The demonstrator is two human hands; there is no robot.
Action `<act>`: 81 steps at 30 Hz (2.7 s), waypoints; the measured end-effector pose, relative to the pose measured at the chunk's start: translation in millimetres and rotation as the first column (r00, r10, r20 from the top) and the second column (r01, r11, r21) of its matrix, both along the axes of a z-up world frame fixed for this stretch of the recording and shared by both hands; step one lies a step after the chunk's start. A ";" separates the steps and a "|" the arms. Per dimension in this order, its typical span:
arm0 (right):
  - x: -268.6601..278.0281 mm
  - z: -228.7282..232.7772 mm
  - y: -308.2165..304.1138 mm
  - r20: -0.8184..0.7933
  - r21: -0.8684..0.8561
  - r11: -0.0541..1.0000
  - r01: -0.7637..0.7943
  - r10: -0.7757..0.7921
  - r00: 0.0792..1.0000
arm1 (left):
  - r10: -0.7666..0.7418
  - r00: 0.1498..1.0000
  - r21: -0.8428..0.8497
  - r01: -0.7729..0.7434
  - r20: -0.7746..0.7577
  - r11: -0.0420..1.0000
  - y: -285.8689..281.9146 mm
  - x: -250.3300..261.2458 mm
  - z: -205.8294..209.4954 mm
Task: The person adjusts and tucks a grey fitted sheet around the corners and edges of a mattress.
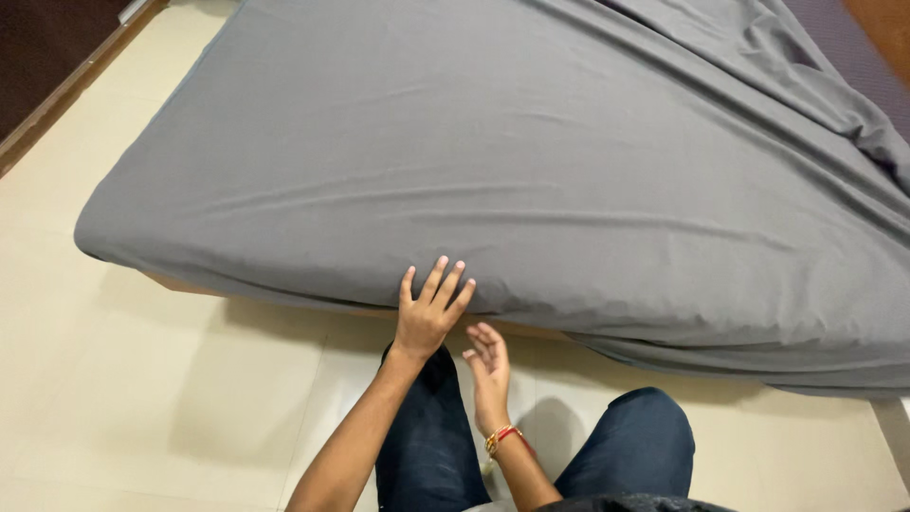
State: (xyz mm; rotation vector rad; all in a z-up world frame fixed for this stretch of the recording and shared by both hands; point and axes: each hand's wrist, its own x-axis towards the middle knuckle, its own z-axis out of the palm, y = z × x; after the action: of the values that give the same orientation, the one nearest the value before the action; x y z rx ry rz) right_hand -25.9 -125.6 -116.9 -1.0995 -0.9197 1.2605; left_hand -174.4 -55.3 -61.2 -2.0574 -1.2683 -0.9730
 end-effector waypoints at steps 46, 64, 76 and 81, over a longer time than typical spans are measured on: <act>-165.3 4.8 64.5 0.982 0.165 0.788 -0.594 -0.189 0.022 | 0.333 0.943 -0.529 -0.271 0.024 0.805 -26.0 -169.2 -63.0; -141.4 26.5 75.1 0.973 -0.010 0.717 -0.698 0.167 0.157 | 0.434 0.901 -0.474 -0.377 0.012 0.796 -40.1 -229.6 -54.1; -128.1 34.4 79.7 0.931 0.017 0.650 -0.760 0.268 0.250 | 0.324 -0.588 -0.200 0.267 0.742 0.943 16.3 -323.1 -130.2; -130.7 30.0 76.5 0.921 0.083 0.681 -0.727 0.226 0.317 | 0.273 -0.726 -0.195 0.193 0.631 0.962 42.1 -347.7 -146.5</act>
State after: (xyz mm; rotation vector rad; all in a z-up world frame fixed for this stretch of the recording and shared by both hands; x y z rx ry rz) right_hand -156.6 -49.1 -86.9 -1.0111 -2.4318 0.7301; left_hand -522.1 -13.2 -207.7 0.2754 -2.1965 -3.3357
